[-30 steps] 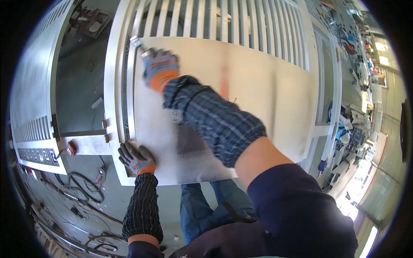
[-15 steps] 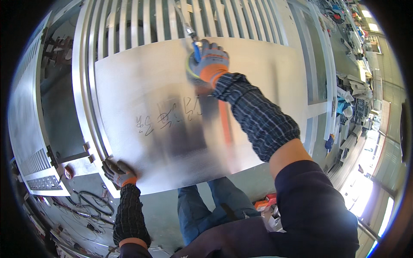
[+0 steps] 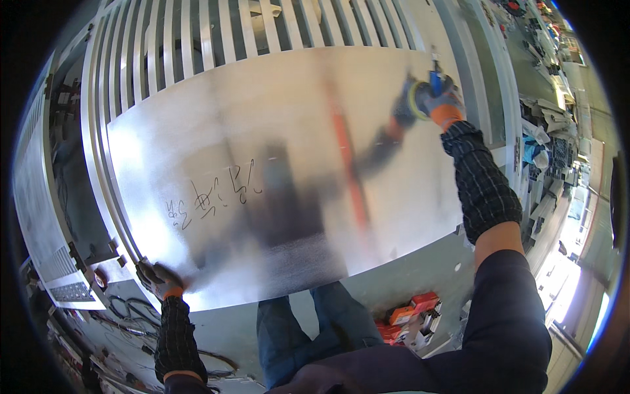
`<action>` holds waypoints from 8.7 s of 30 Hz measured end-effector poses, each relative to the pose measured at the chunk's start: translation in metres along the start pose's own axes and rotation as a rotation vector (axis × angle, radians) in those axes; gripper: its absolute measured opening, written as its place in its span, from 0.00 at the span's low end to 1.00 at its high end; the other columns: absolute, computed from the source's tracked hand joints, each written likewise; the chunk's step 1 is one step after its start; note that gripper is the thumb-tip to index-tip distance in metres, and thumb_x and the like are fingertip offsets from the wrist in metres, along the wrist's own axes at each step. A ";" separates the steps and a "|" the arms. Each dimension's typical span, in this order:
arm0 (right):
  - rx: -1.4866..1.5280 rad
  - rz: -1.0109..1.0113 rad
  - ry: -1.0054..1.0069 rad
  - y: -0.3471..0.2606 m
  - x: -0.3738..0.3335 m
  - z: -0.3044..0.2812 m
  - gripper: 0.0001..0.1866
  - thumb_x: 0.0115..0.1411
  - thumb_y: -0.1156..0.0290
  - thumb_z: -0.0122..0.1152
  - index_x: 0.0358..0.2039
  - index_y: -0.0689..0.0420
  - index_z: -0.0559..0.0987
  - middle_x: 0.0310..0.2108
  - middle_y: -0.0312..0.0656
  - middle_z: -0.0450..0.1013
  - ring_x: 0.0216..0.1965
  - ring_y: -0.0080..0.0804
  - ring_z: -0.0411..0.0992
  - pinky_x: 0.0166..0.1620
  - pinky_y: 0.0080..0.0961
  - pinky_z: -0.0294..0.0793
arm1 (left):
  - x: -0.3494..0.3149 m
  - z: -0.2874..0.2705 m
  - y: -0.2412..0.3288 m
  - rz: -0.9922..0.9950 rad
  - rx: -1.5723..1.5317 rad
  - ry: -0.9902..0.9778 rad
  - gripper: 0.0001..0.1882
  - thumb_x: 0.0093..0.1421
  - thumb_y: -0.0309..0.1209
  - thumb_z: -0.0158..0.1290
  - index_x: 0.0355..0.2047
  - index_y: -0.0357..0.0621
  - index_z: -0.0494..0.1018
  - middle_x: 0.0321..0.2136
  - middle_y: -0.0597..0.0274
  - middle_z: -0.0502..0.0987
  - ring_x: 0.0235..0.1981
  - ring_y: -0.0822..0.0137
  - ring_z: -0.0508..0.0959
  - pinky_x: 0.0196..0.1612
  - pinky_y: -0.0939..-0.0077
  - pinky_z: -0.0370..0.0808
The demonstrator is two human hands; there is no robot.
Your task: The person uses a handheld orbital sander to smooth the surface of a large white metal panel with a decorative Greek key border. After sanding, the person measures the panel with a tape measure and then uses a rubber mallet to tap along the edges.
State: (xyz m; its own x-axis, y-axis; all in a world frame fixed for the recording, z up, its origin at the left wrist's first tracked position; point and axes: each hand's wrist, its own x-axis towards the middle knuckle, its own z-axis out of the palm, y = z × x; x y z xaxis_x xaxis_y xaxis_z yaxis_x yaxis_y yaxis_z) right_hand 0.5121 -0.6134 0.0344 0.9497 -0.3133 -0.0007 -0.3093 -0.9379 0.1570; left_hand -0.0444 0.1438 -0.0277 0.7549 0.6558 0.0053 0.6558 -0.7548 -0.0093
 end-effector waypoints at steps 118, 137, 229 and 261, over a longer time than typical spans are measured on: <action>0.045 -0.214 0.068 -0.068 -0.213 -0.035 0.43 0.56 0.38 0.63 0.64 0.54 0.73 0.50 0.51 0.77 0.53 0.51 0.78 0.54 0.47 0.76 | 0.005 0.002 -0.002 -0.030 0.065 -0.083 0.38 0.76 0.53 0.37 0.77 0.43 0.51 0.77 0.46 0.51 0.78 0.48 0.48 0.79 0.50 0.45; 0.032 -0.278 0.040 -0.143 -0.304 -0.033 0.44 0.53 0.40 0.69 0.66 0.48 0.69 0.53 0.50 0.76 0.55 0.51 0.76 0.57 0.48 0.75 | 0.001 -0.027 0.011 -0.183 -0.012 -0.208 0.40 0.75 0.54 0.37 0.78 0.43 0.48 0.78 0.47 0.48 0.79 0.47 0.44 0.79 0.46 0.36; 0.105 -0.168 0.053 -0.059 -0.355 -0.031 0.44 0.57 0.39 0.67 0.64 0.58 0.70 0.55 0.55 0.74 0.55 0.55 0.75 0.59 0.48 0.74 | -0.002 -0.002 -0.002 -0.132 -0.024 -0.163 0.48 0.67 0.43 0.54 0.80 0.49 0.42 0.79 0.54 0.42 0.80 0.51 0.41 0.81 0.50 0.37; 0.226 -0.302 -0.056 0.067 -0.335 -0.036 0.42 0.53 0.41 0.71 0.60 0.56 0.73 0.45 0.53 0.76 0.45 0.52 0.76 0.48 0.50 0.75 | -0.074 -0.007 0.223 -0.018 0.009 -0.114 0.42 0.75 0.59 0.33 0.79 0.48 0.44 0.79 0.48 0.43 0.80 0.49 0.40 0.79 0.45 0.34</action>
State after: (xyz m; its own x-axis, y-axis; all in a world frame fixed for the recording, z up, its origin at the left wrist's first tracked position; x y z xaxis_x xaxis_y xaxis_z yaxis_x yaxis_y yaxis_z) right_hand 0.1751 -0.5663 0.0809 0.9975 -0.0191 -0.0687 -0.0246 -0.9965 -0.0799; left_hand 0.0461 -0.0730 -0.0228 0.7372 0.6669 -0.1086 0.6692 -0.7429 -0.0191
